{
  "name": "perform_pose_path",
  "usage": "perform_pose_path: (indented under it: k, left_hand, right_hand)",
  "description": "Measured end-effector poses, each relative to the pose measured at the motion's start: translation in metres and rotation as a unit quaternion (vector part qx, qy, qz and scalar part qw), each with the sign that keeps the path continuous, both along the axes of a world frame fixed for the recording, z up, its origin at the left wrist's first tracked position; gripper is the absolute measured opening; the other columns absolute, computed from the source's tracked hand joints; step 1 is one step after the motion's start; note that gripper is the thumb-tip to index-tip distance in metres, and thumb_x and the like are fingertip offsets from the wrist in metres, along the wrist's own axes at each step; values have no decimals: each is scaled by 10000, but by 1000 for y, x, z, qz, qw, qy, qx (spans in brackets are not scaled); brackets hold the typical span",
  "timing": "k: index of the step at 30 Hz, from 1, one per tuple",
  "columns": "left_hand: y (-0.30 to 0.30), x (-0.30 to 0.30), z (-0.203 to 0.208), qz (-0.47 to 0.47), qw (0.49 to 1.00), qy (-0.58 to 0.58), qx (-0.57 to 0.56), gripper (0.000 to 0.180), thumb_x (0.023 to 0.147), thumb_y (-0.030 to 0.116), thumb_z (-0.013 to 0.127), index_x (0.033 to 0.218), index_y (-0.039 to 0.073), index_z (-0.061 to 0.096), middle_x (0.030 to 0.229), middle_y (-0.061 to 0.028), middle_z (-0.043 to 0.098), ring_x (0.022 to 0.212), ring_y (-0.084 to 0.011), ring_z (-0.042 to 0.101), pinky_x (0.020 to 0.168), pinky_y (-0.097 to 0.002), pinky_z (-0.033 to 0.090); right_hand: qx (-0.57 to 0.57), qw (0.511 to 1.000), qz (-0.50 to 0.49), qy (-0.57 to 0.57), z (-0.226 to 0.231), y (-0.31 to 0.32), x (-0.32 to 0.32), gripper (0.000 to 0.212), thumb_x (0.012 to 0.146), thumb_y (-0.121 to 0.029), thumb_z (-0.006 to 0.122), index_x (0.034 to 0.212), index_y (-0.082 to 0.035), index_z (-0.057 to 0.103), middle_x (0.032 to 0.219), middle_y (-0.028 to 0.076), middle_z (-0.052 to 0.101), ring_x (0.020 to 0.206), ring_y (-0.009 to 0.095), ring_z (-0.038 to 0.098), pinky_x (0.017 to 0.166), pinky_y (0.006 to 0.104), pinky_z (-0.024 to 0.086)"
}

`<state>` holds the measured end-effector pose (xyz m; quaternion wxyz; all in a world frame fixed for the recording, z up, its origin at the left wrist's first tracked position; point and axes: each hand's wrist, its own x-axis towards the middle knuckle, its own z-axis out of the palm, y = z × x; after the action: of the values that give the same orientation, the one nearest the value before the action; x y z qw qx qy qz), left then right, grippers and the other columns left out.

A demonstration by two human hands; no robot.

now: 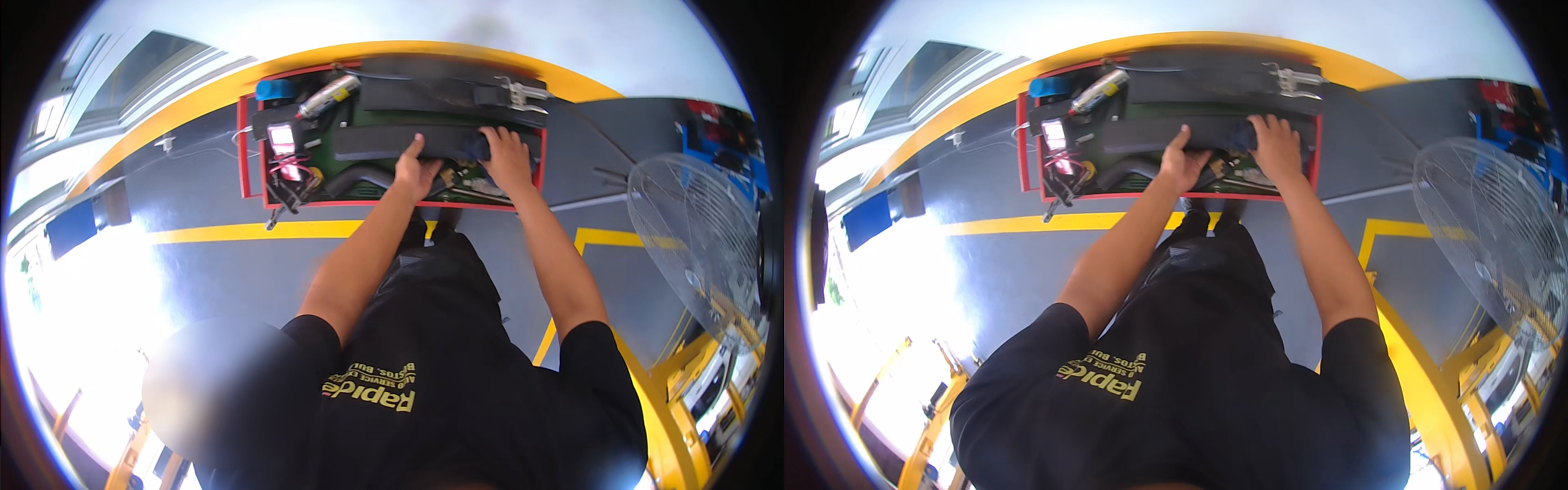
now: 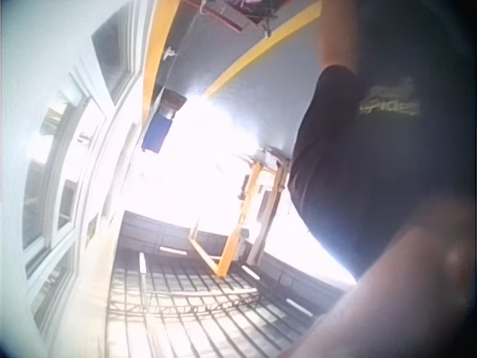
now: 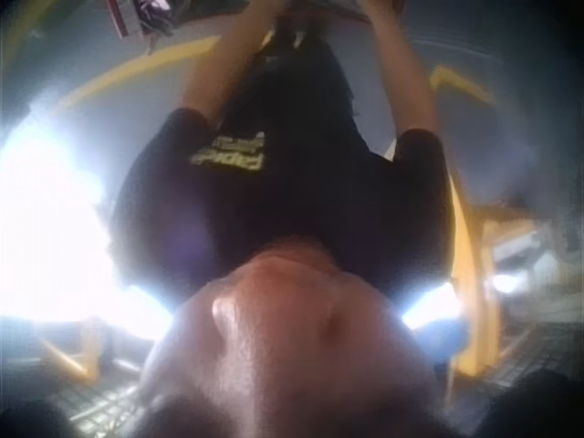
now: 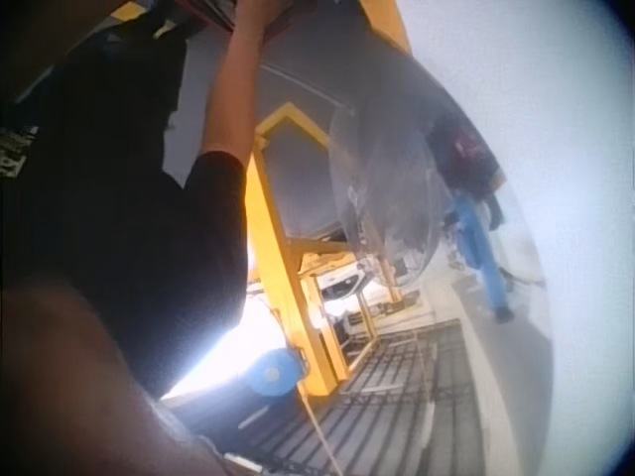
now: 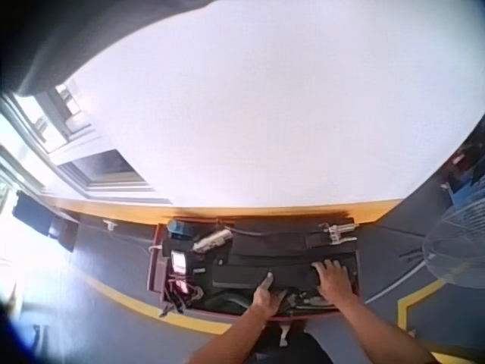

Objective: The person wipes various tools and parts on a red tool cart using a black cloth. They handle a black plastic cover, a pressure gauge, a metal rod, a multimeter, and a brake caliper, wiping each item before placing it back on the cart.

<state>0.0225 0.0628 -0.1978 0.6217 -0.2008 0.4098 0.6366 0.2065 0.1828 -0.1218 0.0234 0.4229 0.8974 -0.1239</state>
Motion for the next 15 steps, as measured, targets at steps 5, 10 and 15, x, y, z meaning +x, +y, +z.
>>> perform_pose_path:
  k: [5, 10, 15]
  left_hand:
    - [-3, 1, 5, -41, 998, -13, -52, 683, 1084, 445, 640, 1569, 21, 412, 1489, -255, 581, 1383, -396, 575, 1202, -494, 469]
    - [-5, -22, 4, -152, 985, -62, -47, 641, 1106, 465, 586, 1539, 19, 430, 1441, -277, 628, 1330, -387, 647, 1164, -465, 524]
    - [-1, -34, -2, -188, 980, -52, -40, 574, 1103, 475, 587, 1440, 16, 513, 1352, -274, 682, 1200, -358, 732, 1094, -470, 575]
  right_hand:
    - [-24, 998, -5, -49, 2, 2, -4, 834, 761, -198, 920, 1504, -219, 543, 1246, 97, 642, 1193, 355, 619, 914, 553, 526]
    - [-61, 995, -14, -78, -5, 5, -4, 898, 758, -234, 926, 1549, -225, 500, 1296, 116, 654, 1237, 368, 627, 950, 587, 543]
    - [-63, 990, -60, -110, -6, -5, -11, 903, 760, -261, 930, 1548, -230, 491, 1274, 113, 673, 1207, 371, 651, 937, 590, 556]
